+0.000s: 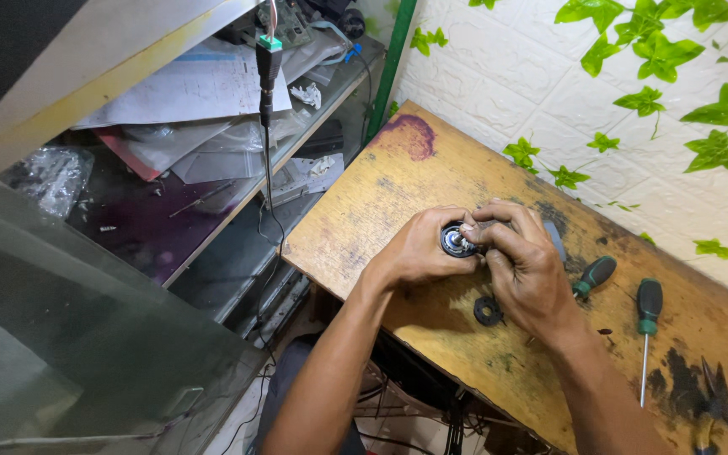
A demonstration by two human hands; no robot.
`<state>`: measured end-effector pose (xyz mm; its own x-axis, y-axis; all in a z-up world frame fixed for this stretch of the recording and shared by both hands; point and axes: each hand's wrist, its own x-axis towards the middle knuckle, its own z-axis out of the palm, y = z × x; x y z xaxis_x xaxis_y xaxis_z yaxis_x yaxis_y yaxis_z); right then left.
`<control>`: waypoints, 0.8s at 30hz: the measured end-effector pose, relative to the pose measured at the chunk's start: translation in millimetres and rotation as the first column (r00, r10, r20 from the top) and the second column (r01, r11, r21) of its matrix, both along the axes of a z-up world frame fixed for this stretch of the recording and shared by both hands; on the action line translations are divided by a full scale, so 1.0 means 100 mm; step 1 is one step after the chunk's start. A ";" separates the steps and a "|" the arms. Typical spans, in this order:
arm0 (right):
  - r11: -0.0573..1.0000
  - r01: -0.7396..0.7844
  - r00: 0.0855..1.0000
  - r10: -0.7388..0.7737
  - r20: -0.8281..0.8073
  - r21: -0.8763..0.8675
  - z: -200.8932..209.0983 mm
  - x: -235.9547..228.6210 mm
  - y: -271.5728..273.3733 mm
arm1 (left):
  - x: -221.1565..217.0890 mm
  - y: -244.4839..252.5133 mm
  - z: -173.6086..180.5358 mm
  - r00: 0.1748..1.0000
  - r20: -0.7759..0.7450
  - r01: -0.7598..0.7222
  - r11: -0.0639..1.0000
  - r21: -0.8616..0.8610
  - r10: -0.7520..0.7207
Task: The person uses a power drill to remove screws from a cylindrical electrical component on a workbench. They then disassemble the component by hand, removing a black ring and internal parts, and finally reassemble the device.
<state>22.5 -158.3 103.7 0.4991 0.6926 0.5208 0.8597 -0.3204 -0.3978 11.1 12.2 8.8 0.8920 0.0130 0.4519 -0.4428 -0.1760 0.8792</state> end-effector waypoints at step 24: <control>0.999 0.040 0.999 -0.040 -0.026 0.009 -0.02 -0.02 0.01 | -0.02 0.12 0.08 0.986 -0.006 0.167 0.986 0.027 -0.167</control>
<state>20.1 -157.0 102.1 0.5396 0.6665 0.5144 0.8358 -0.3505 -0.4227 8.8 23.9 16.4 0.8824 -0.1487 0.4464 -0.4644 -0.1237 0.8769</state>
